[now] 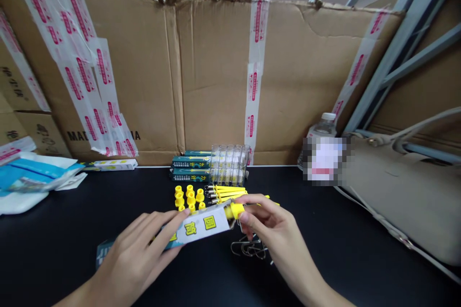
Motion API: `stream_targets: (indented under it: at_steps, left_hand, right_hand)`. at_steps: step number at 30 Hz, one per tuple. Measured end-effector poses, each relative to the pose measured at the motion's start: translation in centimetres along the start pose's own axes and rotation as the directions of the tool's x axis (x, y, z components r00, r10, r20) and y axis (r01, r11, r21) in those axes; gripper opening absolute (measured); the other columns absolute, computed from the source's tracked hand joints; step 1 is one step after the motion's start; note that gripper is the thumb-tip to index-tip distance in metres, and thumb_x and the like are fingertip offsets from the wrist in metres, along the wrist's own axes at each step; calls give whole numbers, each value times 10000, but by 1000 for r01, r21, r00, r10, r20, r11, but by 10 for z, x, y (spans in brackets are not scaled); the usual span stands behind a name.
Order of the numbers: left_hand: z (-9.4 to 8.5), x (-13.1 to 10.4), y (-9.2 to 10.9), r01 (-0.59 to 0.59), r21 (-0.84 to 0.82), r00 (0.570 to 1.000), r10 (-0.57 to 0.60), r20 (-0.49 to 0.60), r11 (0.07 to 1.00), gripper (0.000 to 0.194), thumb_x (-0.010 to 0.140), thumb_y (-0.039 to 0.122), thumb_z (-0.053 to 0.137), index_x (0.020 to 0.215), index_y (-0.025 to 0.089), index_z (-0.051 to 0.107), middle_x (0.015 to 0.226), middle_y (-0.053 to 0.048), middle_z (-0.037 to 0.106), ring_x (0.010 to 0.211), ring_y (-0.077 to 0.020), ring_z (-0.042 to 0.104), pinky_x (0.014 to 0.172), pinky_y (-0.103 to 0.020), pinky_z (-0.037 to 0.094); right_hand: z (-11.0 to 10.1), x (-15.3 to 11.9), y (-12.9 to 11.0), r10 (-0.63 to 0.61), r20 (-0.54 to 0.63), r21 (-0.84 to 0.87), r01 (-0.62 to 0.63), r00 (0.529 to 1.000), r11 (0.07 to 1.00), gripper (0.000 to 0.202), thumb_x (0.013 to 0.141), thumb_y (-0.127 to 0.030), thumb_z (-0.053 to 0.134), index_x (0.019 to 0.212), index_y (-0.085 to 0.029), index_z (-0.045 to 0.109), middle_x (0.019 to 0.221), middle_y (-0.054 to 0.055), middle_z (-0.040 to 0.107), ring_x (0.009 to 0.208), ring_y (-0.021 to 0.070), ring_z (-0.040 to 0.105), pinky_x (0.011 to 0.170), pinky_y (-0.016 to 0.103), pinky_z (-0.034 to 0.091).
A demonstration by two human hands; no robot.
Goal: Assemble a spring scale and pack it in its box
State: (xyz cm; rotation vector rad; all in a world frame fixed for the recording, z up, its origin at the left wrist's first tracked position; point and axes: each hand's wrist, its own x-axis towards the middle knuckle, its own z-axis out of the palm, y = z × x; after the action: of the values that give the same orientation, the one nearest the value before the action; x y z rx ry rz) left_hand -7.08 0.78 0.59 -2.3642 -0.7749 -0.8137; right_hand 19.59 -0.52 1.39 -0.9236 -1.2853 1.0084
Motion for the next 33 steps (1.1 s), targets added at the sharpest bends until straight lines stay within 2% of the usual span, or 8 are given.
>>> stream_targets:
  at_steps: [5, 9, 13, 17, 20, 23, 28, 33]
  left_hand:
    - [-2, 7, 5, 32, -16, 999, -32, -14, 999, 280, 1066, 237, 422, 1238, 134, 618, 1056, -81, 766, 838, -193, 723, 769, -319, 519]
    - [0, 4, 5, 55, -49, 998, -55, -4, 997, 274, 1056, 242, 445, 1258, 154, 609, 1074, -80, 763, 865, -206, 724, 784, -329, 519]
    - [4, 2, 4, 67, -60, 998, -66, 19, 996, 276, 1044, 236, 478, 1273, 137, 594, 1113, -102, 746, 895, -224, 719, 786, -342, 513]
    - [5, 1, 4, 98, -64, 995, -96, 36, 993, 281, 1046, 258, 484, 1279, 134, 579, 1102, -105, 742, 873, -219, 711, 766, -337, 515]
    - [4, 1, 3, 106, -58, 994, -105, 29, 993, 292, 1036, 241, 502, 1299, 128, 557, 1128, -118, 735, 921, -227, 708, 791, -339, 526]
    - [4, 2, 3, 94, -45, 995, -93, 22, 995, 305, 1020, 219, 531, 1306, 112, 551, 1144, -134, 730, 931, -232, 709, 798, -342, 536]
    - [2, 7, 5, 12, 15, 1000, -12, 7, 1000, 316, 1016, 208, 525, 1314, 109, 564, 1119, -142, 743, 903, -243, 721, 762, -350, 543]
    - [0, 13, 5, -96, 103, 995, 97, -5, 990, 280, 1018, 160, 498, 1276, 97, 588, 1101, -153, 755, 931, -262, 726, 773, -379, 546]
  right_hand:
    - [0, -3, -3, 11, 21, -51, -10, 1000, 999, 277, 863, -449, 725, 976, -197, 756, 525, -5, 659, 438, 103, 482, 441, 211, 380]
    - [-2, -1, 0, -30, 12, -133, 31, 999, 991, 268, 855, -424, 730, 991, -202, 795, 598, 16, 688, 503, 133, 522, 463, 239, 393]
    - [-4, -4, 3, -87, 49, -252, 96, 995, 963, 302, 923, -404, 653, 1132, -233, 788, 685, 17, 673, 537, 138, 498, 472, 252, 397]
    - [-1, -15, 1, -207, 143, -373, 247, 968, 894, 363, 946, -316, 608, 1300, -292, 687, 779, 11, 566, 667, 164, 520, 624, 292, 476]
    - [5, -21, 0, -286, 184, -424, 338, 940, 840, 455, 939, -257, 598, 1393, -285, 606, 872, 29, 547, 752, 185, 547, 714, 321, 514]
    - [7, -21, 2, -325, 145, -473, 354, 934, 807, 381, 959, -267, 598, 1337, -237, 635, 886, 32, 573, 732, 180, 562, 677, 310, 523]
    - [-3, -13, 6, -372, 93, -538, 361, 924, 761, 165, 896, -306, 732, 1019, -205, 689, 701, -23, 569, 571, 146, 497, 546, 276, 454]
    - [-14, -12, 5, -451, 132, -538, 446, 883, 715, 158, 871, -269, 756, 1020, -215, 753, 789, 18, 622, 563, 139, 493, 507, 281, 448]
